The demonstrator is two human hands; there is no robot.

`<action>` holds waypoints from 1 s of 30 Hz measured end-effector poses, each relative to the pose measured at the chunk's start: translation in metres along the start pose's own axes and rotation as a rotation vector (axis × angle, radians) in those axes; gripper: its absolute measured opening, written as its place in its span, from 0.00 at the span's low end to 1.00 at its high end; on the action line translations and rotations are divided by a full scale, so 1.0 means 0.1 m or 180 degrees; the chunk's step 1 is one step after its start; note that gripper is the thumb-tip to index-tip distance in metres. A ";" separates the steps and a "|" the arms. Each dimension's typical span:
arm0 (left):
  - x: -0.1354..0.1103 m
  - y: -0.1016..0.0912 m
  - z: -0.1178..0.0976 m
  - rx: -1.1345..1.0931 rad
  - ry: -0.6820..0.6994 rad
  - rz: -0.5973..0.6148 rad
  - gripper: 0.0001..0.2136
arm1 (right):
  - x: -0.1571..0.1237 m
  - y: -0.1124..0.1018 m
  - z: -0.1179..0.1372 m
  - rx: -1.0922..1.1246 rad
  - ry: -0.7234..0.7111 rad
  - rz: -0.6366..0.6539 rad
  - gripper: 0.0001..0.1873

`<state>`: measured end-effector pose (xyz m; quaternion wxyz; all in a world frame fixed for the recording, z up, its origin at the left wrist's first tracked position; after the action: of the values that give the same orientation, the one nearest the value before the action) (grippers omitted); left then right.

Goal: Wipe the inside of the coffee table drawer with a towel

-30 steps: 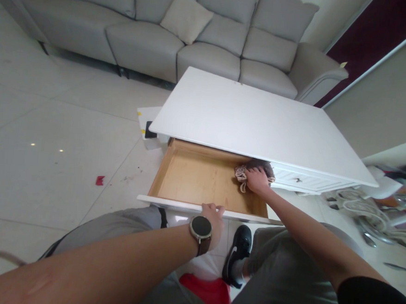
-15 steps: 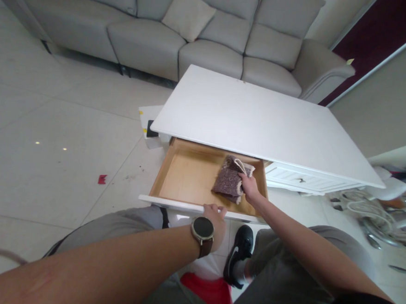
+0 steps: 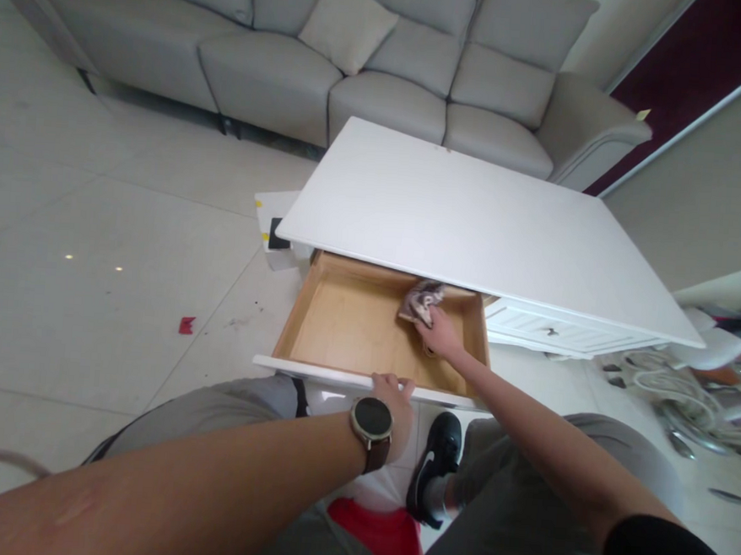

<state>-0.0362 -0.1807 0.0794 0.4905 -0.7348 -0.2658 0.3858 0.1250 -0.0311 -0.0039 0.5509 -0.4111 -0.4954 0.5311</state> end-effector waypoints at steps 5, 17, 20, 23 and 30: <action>0.03 0.05 -0.01 -0.0008 0.0001 -0.0018 0.18 | -0.02 0.03 0.71 -0.0283 -0.0919 0.0272 0.19; 0.05 0.06 -0.03 0.0125 0.0155 0.0077 0.18 | 0.36 0.07 1.16 0.2744 0.0633 -0.0418 0.14; 0.00 -0.07 -0.04 0.0149 0.0207 0.0273 0.19 | 0.35 0.13 1.22 0.2870 0.1088 -0.0620 0.13; -0.03 -0.15 -0.04 0.0071 0.0180 0.0247 0.19 | 0.32 0.07 1.40 0.2927 0.0888 -0.0794 0.14; -0.04 -0.10 -0.04 0.0070 0.0186 -0.0119 0.19 | 0.35 0.13 2.05 0.3288 -0.0052 -0.0311 0.20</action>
<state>-0.0352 -0.1816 0.0905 0.5132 -0.7353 -0.2608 0.3578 -0.0803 -0.0106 0.0220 0.7022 -0.0576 -0.1915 0.6833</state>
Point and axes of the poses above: each hand's wrist, its own x-axis towards the middle knuckle, its own y-axis out of the palm, z = x × y, the point moved 5 cm from there along x, towards the middle knuckle, and after that the axes turned 13 degrees about -z, right-handed, at the moved point
